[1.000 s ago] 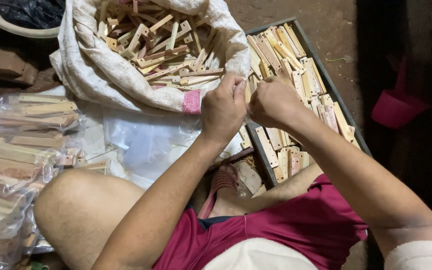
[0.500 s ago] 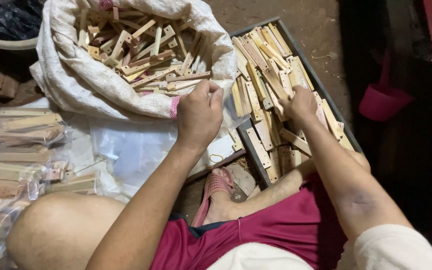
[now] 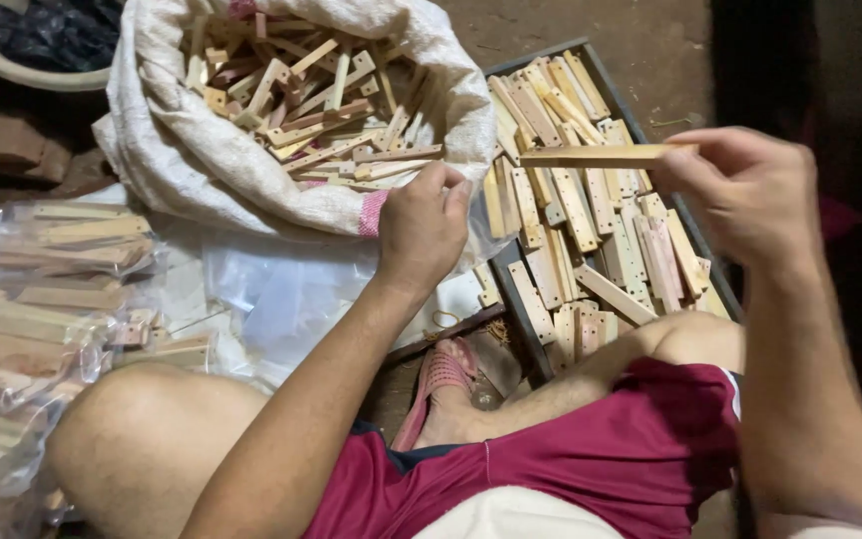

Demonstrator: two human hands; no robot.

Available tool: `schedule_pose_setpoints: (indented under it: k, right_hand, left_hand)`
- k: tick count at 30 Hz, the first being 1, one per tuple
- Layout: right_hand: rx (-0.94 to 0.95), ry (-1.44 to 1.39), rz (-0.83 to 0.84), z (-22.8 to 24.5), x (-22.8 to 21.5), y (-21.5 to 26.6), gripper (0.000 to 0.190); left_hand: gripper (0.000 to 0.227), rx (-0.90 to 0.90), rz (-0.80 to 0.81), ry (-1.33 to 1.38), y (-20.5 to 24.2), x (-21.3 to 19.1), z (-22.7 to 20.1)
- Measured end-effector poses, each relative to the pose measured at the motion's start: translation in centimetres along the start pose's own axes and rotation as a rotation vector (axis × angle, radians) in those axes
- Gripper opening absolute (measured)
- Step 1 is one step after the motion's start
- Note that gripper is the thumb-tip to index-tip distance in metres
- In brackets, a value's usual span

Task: The person picks up wooden slats from a large bag and a tray, places them into clear plastic bags, and secures the bags with rubber bands.

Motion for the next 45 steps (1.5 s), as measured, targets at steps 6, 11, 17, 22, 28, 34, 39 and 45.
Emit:
schedule_pose_setpoints:
  k: [6,11,17,22,28,34,39,45]
  right_hand:
    - [-0.528,0.236,0.297,11.6,1.8,2.6,0.037]
    - [-0.613,0.521,0.366,11.0,10.3,1.3,0.031]
    - [-0.596,0.703,0.455,7.0,18.7,0.9,0.018]
    - [-0.243,0.528,0.522,8.7,16.1,-0.3,0.013]
    - [0.259,-0.618,0.312,-0.9,18.8,-3.6,0.034]
    - [0.249,-0.92,0.39,0.3,27.7,-0.1,0.03]
    - [0.286,-1.281,0.521,-0.4,33.5,-0.9,0.057]
    - [-0.038,-1.185,0.33,4.5,24.1,-5.6,0.025]
  left_hand:
    - [0.008,0.023,0.003,-0.022,-0.1,0.5,0.3]
    - [0.006,0.141,0.017,0.02,-0.1,1.7,-0.2]
    - [0.011,0.067,-0.006,0.08,0.8,1.9,0.7]
    - [0.013,0.094,-0.031,0.045,1.5,-0.5,0.4]
    - [0.007,0.273,-0.092,0.197,2.6,-7.6,-3.6]
    - [0.005,0.397,-0.022,0.4,5.2,-13.0,-8.0]
    - [0.003,0.434,0.065,0.446,7.6,-18.2,-8.9]
    - [0.009,0.422,-0.009,0.405,9.6,-22.9,-5.9]
Point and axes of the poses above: each hand's wrist, its own y-axis away from the middle knuckle, its own x-axis out of the palm, z = x × y, the point moved 10 cm from there along -y, towards the middle knuckle, and after that the axes turned 6 degrees about z, right-handed, at the moved point
